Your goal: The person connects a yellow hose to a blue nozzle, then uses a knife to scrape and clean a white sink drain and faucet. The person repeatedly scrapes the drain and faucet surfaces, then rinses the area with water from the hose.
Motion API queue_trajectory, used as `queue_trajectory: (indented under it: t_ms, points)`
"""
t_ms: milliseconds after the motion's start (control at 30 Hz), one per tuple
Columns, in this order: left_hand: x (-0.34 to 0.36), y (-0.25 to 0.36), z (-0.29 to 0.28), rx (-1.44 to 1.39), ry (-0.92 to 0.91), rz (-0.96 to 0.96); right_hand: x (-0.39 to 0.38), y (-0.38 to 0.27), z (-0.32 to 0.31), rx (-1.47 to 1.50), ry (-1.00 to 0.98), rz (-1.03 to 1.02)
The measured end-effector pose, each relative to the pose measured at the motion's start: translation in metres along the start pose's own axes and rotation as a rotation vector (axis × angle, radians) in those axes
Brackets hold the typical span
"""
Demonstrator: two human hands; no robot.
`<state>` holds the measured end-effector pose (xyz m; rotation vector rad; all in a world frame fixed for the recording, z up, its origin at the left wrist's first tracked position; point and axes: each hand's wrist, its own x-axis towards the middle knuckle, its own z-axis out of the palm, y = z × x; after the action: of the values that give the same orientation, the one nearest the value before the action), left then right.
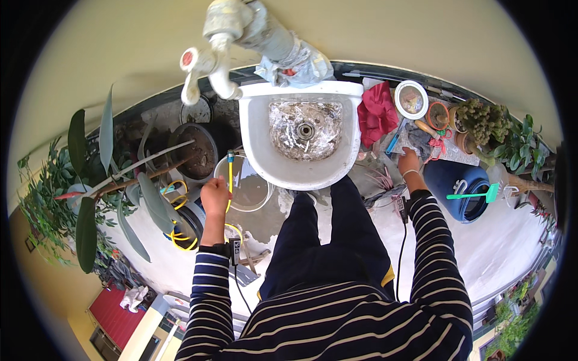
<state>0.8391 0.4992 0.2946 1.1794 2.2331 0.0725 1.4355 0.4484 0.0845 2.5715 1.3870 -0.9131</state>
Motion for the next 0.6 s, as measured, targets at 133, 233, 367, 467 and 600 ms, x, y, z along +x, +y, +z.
queue_trajectory:
  t_ms: [133, 233, 367, 467, 600]
  points:
    - [-0.008, -0.082, 0.011, 0.056, -0.072, -0.063, -0.034, -0.034, 0.018, 0.032, 0.015, -0.101]
    - [-0.022, -0.14, 0.013, 0.155, -0.052, -0.037, -0.054, -0.065, 0.035, 0.02, 0.004, -0.224]
    - [-0.042, -0.2, 0.01, 0.039, 0.062, 0.018, -0.082, -0.113, 0.055, 0.073, -0.034, -0.335]
    - [-0.046, -0.239, 0.007, -0.013, -0.122, -0.187, -0.102, -0.163, 0.064, 0.099, -0.098, -0.388]
    - [-0.032, -0.282, 0.046, -0.466, -0.225, -0.348, -0.148, -0.25, 0.087, 0.741, -0.656, -0.151]
